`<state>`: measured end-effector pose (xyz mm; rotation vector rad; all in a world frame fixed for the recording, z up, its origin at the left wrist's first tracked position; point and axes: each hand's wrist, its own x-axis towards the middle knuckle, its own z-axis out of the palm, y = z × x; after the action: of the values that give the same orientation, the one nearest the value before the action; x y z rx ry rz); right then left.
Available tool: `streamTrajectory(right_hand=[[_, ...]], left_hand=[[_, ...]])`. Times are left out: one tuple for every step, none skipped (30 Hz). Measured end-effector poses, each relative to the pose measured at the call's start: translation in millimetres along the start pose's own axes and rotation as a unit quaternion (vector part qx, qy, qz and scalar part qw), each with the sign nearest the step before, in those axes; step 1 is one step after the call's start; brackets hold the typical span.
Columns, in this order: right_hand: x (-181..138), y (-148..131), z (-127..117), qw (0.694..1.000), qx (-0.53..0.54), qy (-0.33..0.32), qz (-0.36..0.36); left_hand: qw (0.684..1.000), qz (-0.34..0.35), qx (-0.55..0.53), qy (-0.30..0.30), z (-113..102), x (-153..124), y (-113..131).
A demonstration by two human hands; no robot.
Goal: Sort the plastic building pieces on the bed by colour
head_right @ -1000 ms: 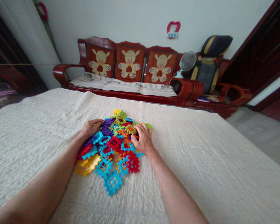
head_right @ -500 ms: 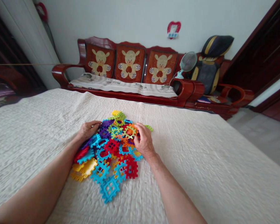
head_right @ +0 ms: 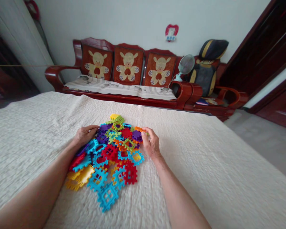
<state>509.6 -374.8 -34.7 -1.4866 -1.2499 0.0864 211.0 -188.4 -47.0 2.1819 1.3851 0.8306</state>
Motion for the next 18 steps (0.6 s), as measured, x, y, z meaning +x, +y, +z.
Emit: streamTrajectory(right_hand=[[4, 5, -5, 1.000, -0.016, 0.010, 0.020], [8, 11, -10, 0.998, -0.037, 0.018, 0.042], [12, 17, -16, 0.996, -0.061, 0.025, 0.063], [16, 24, -23, 0.993, -0.086, 0.028, 0.081], [20, 31, -29, 0.989, -0.109, 0.029, 0.096], [23, 38, -36, 0.985, -0.131, 0.028, 0.111], [25, 44, -42, 0.980, -0.152, 0.022, 0.126], [26, 49, -48, 0.975, -0.174, 0.013, 0.140], [26, 53, -54, 0.968, -0.200, 0.002, 0.152], [26, 56, -58, 0.960, -0.228, -0.007, 0.160], [26, 57, -61, 0.953, -0.255, -0.011, 0.164], [25, 57, -64, 0.946, -0.279, -0.011, 0.165], [25, 56, -66, 0.939, -0.301, -0.008, 0.166], [24, 54, -67, 0.933, -0.318, -0.007, 0.170], [24, 52, -67, 0.926, -0.332, -0.012, 0.179], [23, 49, -67, 0.919, -0.346, -0.023, 0.190], [22, 45, -66, 0.910, -0.361, -0.039, 0.202], [21, 42, -64, 0.900, -0.378, -0.057, 0.211]], left_hand=[[1.000, 0.000, 0.000, -0.001, 0, 0, -1], [1.000, 0.000, 0.000, -0.002, 1, 1, -3], [1.000, -0.001, 0.001, -0.003, 1, 2, -5], [1.000, -0.002, 0.002, -0.003, 2, 2, -7], [1.000, -0.003, 0.003, -0.003, 2, 2, -8], [1.000, -0.003, 0.005, -0.002, 2, 3, -10], [1.000, -0.005, 0.007, -0.002, 2, 3, -11], [1.000, -0.009, 0.011, -0.002, 2, 3, -11], [1.000, -0.013, 0.015, -0.006, 2, 3, -12], [1.000, -0.018, 0.020, -0.010, 2, 3, -12], [0.999, -0.020, 0.025, -0.015, 1, 3, -13], [0.999, -0.021, 0.029, -0.019, 1, 3, -13], [0.999, -0.019, 0.031, -0.022, 0, 3, -14], [0.999, -0.018, 0.031, -0.024, 0, 3, -15], [0.999, -0.018, 0.029, -0.026, 0, 4, -16], [0.999, -0.019, 0.027, -0.030, 0, 4, -18], [0.999, -0.020, 0.026, -0.034, 1, 4, -19], [0.999, -0.020, 0.026, -0.039, 1, 5, -20]])
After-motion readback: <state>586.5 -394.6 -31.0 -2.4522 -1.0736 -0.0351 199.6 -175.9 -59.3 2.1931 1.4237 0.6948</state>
